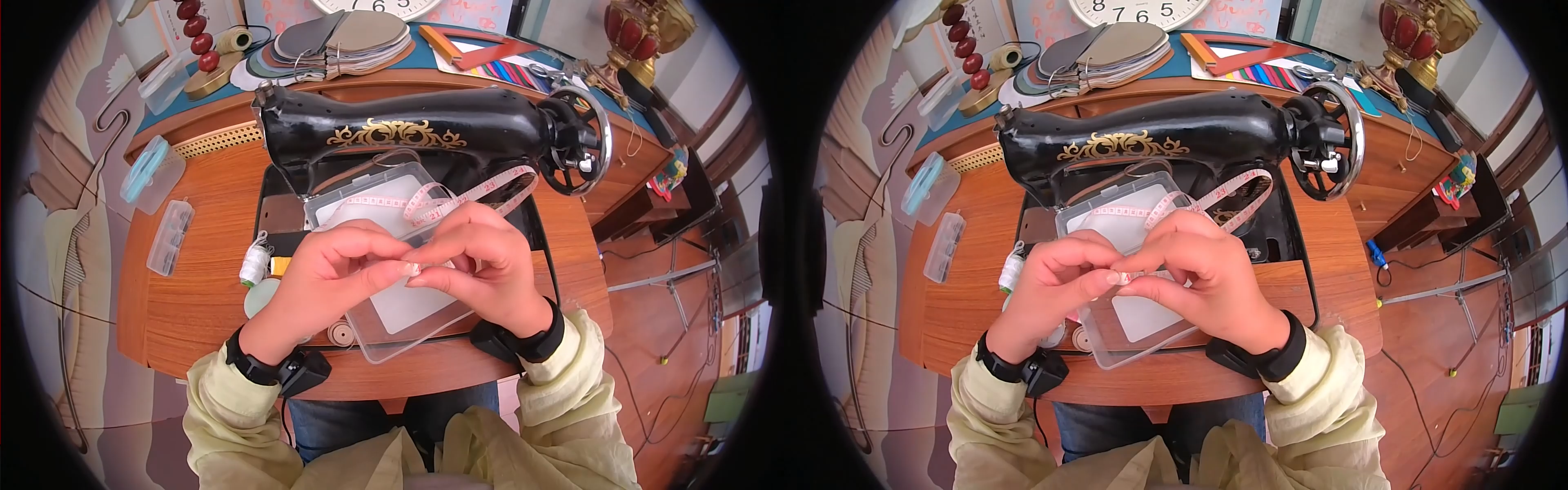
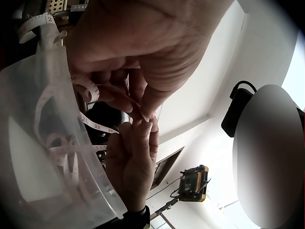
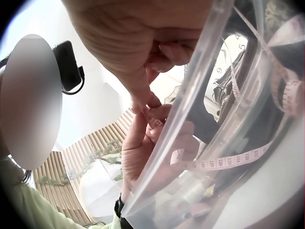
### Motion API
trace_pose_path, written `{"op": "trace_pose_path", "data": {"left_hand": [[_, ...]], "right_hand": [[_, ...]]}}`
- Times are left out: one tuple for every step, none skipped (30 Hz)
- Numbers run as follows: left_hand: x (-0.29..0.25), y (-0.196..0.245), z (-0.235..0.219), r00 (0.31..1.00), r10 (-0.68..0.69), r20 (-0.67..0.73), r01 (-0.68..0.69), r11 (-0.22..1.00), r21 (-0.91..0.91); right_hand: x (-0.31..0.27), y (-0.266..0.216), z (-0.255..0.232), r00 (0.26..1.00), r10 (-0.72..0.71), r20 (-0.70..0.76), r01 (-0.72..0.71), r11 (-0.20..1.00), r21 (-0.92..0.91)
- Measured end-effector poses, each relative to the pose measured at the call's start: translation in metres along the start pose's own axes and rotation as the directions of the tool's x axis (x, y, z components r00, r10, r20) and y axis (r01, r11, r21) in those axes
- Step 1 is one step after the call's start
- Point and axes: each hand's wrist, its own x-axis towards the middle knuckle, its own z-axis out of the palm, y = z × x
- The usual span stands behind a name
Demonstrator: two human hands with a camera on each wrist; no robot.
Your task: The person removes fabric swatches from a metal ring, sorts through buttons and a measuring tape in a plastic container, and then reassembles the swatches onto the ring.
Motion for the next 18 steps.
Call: {"op": "trace_pose_path", "data": {"left_hand": [[0.0003, 0.0017, 0.0022, 1.000, 0.020, -0.012, -0.021, 1.000, -0.002], [0.0005, 0.0025, 0.0034, 0.999, 0.041, -0.025, -0.041, 0.999, -0.004], [0.0003, 0.0006, 0.0014, 0.999, 0.047, -0.005, -0.047, 0.999, 0.007], [-0.0002, -0.0032, -0.0023, 0.999, 0.052, 0.014, -0.052, 0.998, 0.018], [-0.0005, -0.0055, -0.0045, 0.998, 0.057, 0.033, -0.058, 0.998, 0.029], [-0.0006, -0.0059, -0.0047, 0.998, 0.060, 0.035, -0.061, 0.998, 0.019], [-0.0005, -0.0062, -0.0046, 0.997, 0.063, 0.036, -0.064, 0.998, 0.009], [-0.0004, -0.0064, -0.0044, 0.997, 0.067, 0.038, -0.067, 0.998, 0.000], [-0.0002, -0.0064, -0.0042, 0.997, 0.072, 0.038, -0.072, 0.997, 0.000], [-0.0002, -0.0063, -0.0039, 0.996, 0.077, 0.038, -0.078, 0.997, 0.001], [-0.0002, -0.0061, -0.0038, 0.996, 0.083, 0.038, -0.083, 0.997, 0.001], [-0.0002, -0.0057, -0.0038, 0.997, 0.072, 0.037, -0.072, 0.997, 0.005], [-0.0001, -0.0048, -0.0038, 0.997, 0.061, 0.036, -0.062, 0.998, 0.009], [-0.0002, -0.0039, -0.0038, 0.998, 0.051, 0.035, -0.051, 0.999, 0.013], [-0.0004, -0.0032, -0.0032, 0.999, 0.038, 0.034, -0.038, 0.999, -0.010], [-0.0003, -0.0025, -0.0019, 0.999, 0.025, 0.033, -0.024, 0.999, -0.034], [-0.0001, -0.0015, -0.0003, 0.999, 0.012, 0.033, -0.010, 0.998, -0.058], [0.0005, 0.0010, 0.0024, 1.000, 0.013, 0.006, -0.013, 0.999, -0.043]], "right_hand": [[-0.0002, 0.0000, -0.0001, 1.000, 0.003, -0.001, -0.003, 1.000, 0.007], [-0.0003, 0.0001, -0.0001, 1.000, 0.005, -0.001, -0.005, 1.000, 0.013], [-0.0004, 0.0001, 0.0000, 1.000, 0.007, -0.002, -0.007, 1.000, 0.020], [-0.0005, 0.0000, -0.0001, 1.000, 0.006, 0.009, -0.006, 1.000, 0.005], [-0.0008, -0.0002, -0.0002, 1.000, 0.004, 0.019, -0.004, 1.000, -0.011], [-0.0008, -0.0003, -0.0001, 1.000, 0.003, 0.030, -0.002, 1.000, -0.026], [-0.0007, -0.0002, 0.0002, 1.000, -0.002, 0.029, 0.003, 1.000, -0.027], [-0.0006, -0.0001, 0.0005, 1.000, -0.007, 0.028, 0.008, 1.000, -0.029], [-0.0004, 0.0000, 0.0008, 1.000, -0.012, 0.026, 0.013, 0.999, -0.031], [-0.0002, -0.0004, 0.0012, 1.000, -0.014, 0.024, 0.015, 0.999, -0.035], [0.0000, -0.0012, 0.0015, 1.000, -0.016, 0.022, 0.016, 0.999, -0.039], [-0.0001, -0.0016, 0.0017, 1.000, -0.018, 0.020, 0.019, 0.999, -0.043], [-0.0002, -0.0015, 0.0019, 1.000, -0.020, 0.024, 0.021, 0.999, -0.045], [-0.0004, -0.0012, 0.0021, 0.999, -0.022, 0.028, 0.023, 0.999, -0.046], [-0.0006, -0.0012, 0.0022, 0.999, -0.024, 0.032, 0.026, 0.999, -0.048], [-0.0010, -0.0014, 0.0019, 0.999, -0.011, 0.038, 0.013, 0.999, -0.053], [-0.0015, -0.0018, 0.0013, 0.999, 0.003, 0.044, 0.000, 0.998, -0.058], [-0.0018, -0.0019, 0.0009, 0.999, 0.016, 0.050, -0.013, 0.998, -0.063]]}}
